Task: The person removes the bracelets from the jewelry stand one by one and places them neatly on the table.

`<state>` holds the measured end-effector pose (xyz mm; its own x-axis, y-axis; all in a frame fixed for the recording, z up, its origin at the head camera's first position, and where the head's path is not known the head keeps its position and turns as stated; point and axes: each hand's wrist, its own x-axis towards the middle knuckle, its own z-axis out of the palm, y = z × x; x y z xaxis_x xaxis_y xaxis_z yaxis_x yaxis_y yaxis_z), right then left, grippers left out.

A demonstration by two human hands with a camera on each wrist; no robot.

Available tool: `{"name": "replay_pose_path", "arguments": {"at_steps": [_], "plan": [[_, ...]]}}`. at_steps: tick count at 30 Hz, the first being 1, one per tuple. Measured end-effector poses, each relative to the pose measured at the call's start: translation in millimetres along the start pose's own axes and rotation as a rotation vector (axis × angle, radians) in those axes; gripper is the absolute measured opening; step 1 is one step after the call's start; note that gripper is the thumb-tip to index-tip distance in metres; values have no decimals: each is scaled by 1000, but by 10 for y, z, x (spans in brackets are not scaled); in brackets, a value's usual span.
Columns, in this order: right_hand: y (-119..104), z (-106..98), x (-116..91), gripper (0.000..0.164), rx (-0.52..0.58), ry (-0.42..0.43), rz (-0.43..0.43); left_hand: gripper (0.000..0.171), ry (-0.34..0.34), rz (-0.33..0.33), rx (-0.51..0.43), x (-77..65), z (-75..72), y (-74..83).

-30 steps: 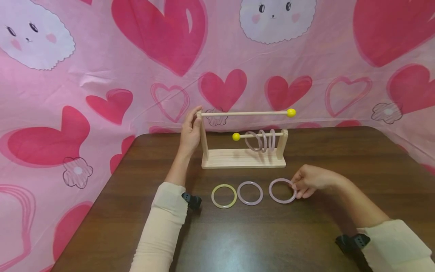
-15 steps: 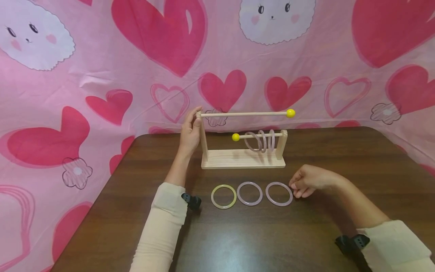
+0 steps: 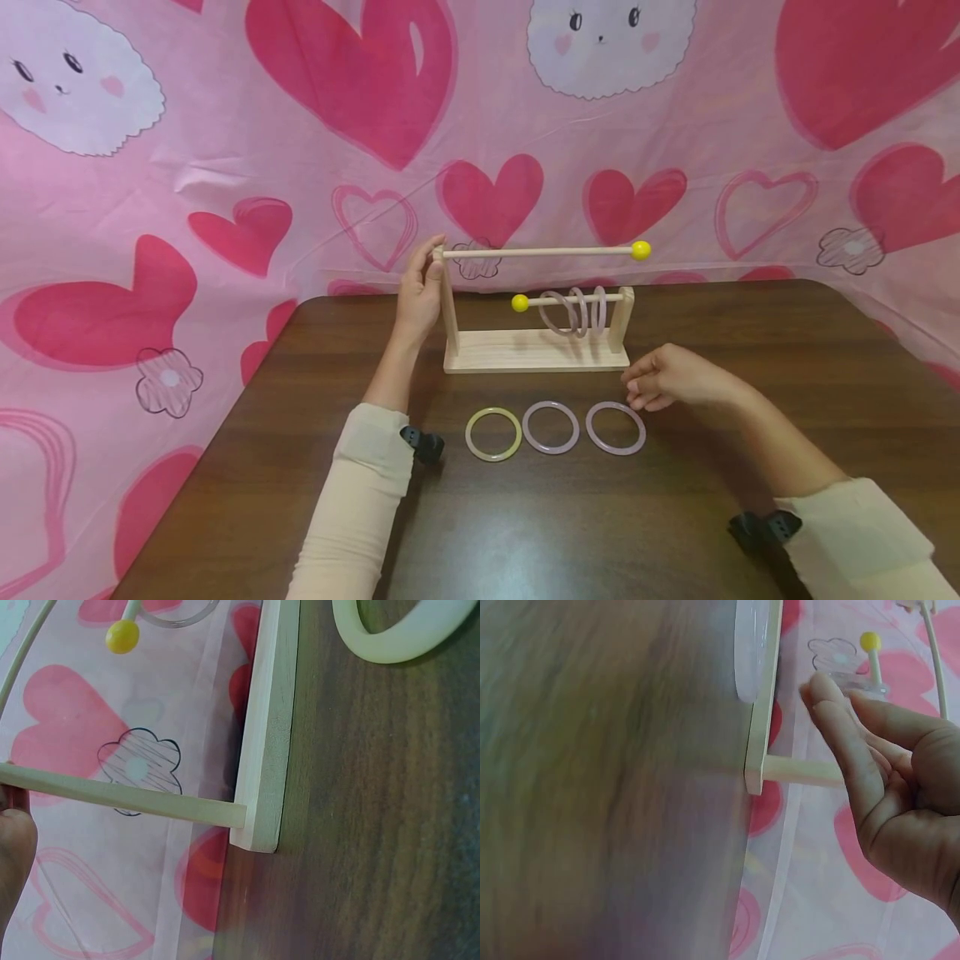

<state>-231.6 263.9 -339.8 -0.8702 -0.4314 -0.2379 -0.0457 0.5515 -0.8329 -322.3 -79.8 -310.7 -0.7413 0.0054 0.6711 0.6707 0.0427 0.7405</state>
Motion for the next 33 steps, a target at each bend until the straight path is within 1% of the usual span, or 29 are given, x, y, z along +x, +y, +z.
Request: {"name": "replay_pose_path", "arguments": {"at_steps": [3, 9, 12, 14, 19, 22, 26, 27, 33], "plan": [[-46, 21, 37, 36, 23, 54, -33, 34, 0, -1, 6, -19, 10, 108], [-150, 70, 102, 39, 81, 193, -120, 35, 5, -9, 4, -27, 13, 143], [-200, 87, 146, 38, 60, 271, -167, 36, 2, -1, 3, -28, 10, 144], [-235, 98, 184, 38, 56, 303, -194, 36, 3, 4, 6, -28, 11, 143], [-332, 129, 276, 39, 101, 342, -253, 36, 3, 7, 10, -30, 12, 143], [-387, 143, 314, 39, 57, 384, -271, 35, 1, 8, 4, -27, 11, 143], [-443, 161, 357, 39, -40, 445, -283, 35, -2, 4, -8, -21, 13, 143], [-451, 165, 368, 39, -48, 454, -283, 35, -1, 2, -12, -20, 14, 144], [-462, 195, 456, 36, -142, 532, -255, 35, -3, -16, -7, -23, 9, 146]]}}
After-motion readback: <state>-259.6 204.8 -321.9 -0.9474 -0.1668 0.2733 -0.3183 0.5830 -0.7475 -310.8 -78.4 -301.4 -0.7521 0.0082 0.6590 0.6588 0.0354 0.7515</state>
